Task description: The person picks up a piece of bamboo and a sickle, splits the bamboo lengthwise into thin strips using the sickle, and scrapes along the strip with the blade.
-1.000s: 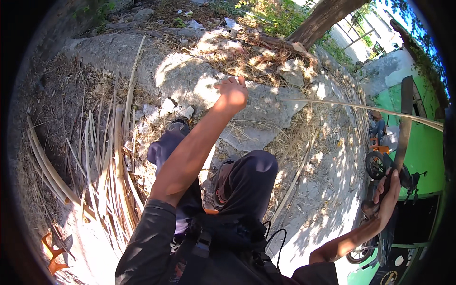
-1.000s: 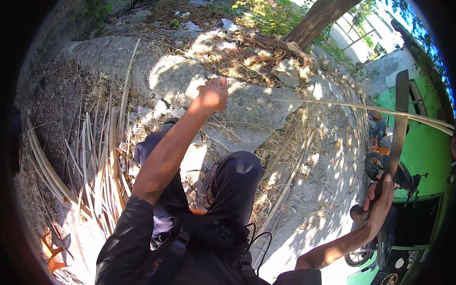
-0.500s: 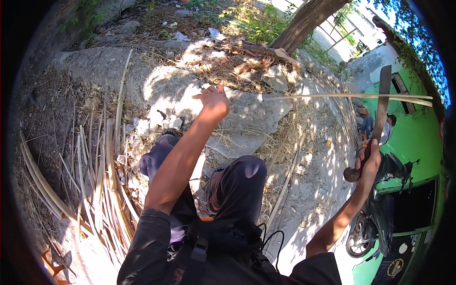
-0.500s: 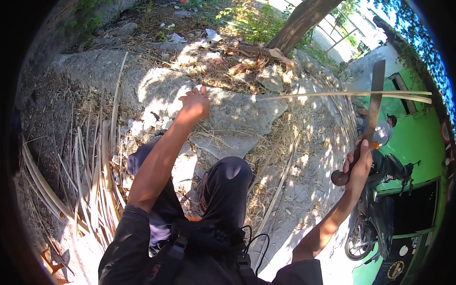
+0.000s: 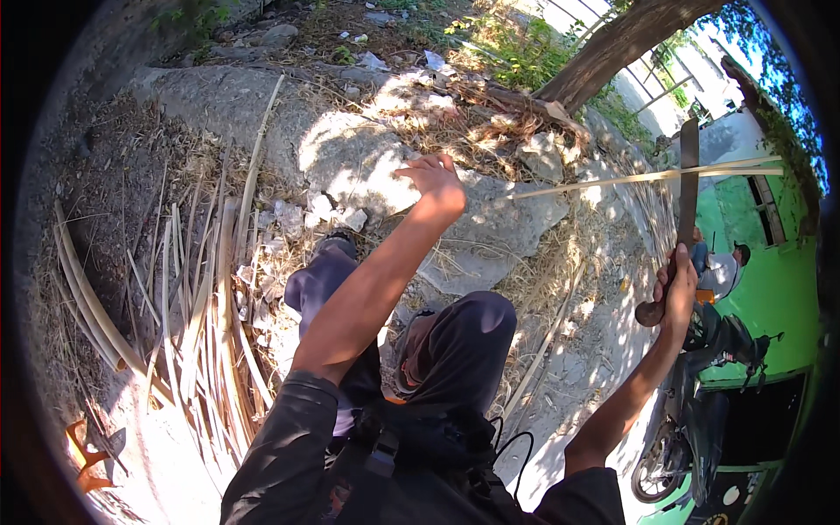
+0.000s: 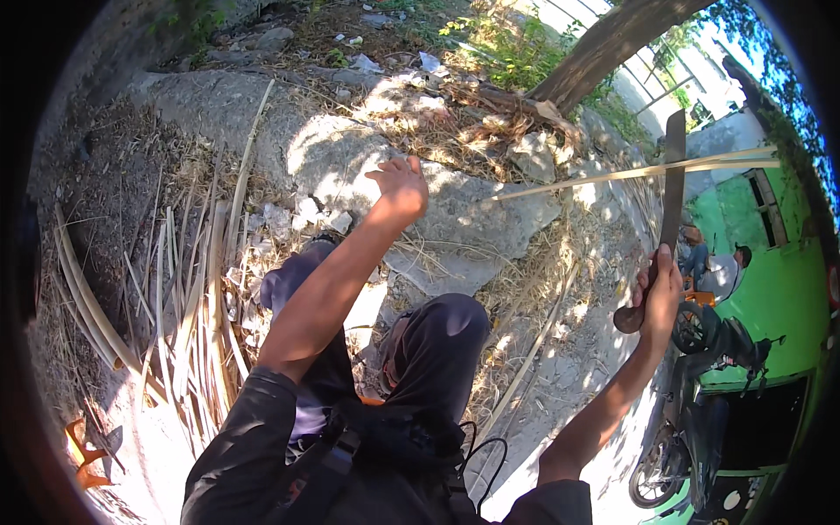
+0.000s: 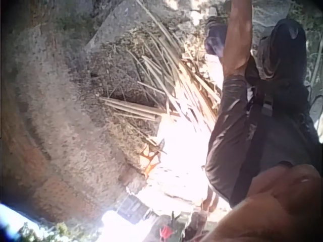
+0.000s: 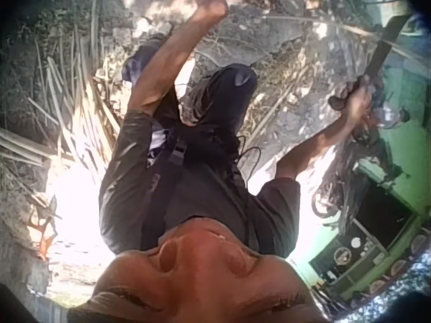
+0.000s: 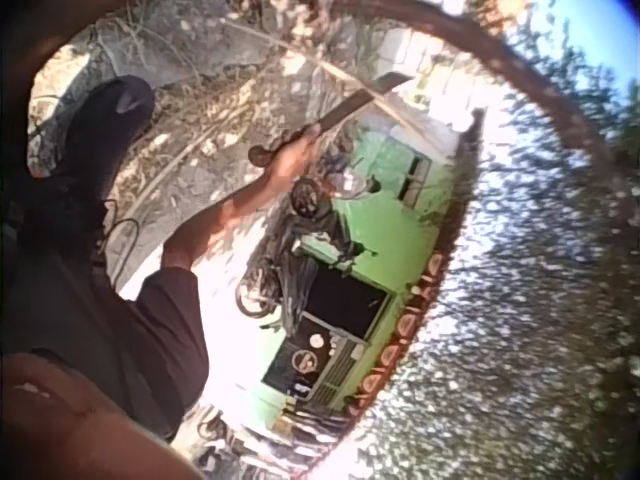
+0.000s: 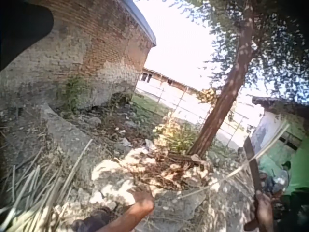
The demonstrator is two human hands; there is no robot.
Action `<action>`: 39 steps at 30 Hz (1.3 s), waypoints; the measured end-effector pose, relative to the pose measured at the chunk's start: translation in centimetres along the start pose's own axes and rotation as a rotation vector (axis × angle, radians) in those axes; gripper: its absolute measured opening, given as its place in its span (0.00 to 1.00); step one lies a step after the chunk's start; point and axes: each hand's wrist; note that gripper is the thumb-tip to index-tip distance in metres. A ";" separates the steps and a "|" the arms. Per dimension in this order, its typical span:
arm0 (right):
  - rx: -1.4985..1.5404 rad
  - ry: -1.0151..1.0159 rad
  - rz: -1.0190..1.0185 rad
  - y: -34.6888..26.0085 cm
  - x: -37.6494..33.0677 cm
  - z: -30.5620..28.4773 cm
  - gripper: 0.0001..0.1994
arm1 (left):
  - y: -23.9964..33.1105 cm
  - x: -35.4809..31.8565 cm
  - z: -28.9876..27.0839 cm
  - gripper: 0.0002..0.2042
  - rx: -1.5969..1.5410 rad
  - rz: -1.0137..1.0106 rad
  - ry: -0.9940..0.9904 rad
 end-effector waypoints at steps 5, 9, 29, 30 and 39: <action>-0.163 0.117 -0.035 -9.5 -5.2 -4.6 0.22 | 0.1 -0.6 -0.6 0.33 0.110 -0.016 0.070; -0.281 0.005 0.017 -10.7 -6.0 -6.5 0.21 | 0.7 -0.6 -1.0 0.34 0.109 -0.028 0.057; -0.039 0.015 -0.037 -5.7 -5.0 -0.8 0.21 | -0.6 -0.1 -0.9 0.38 0.046 -0.008 0.093; 0.000 -0.049 -0.027 -2.1 -2.8 2.1 0.20 | -1.1 -0.2 -0.6 0.38 0.072 -0.037 0.102; 0.016 -0.042 -0.057 0.1 -0.1 3.1 0.21 | -1.3 -0.8 -1.3 0.41 -0.081 0.030 -0.015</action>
Point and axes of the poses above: each hand's wrist, its own x-axis towards the middle knuckle, its own z-axis out of the palm, y = z × x, and after that the axes turned 15 degrees about -y, right-handed
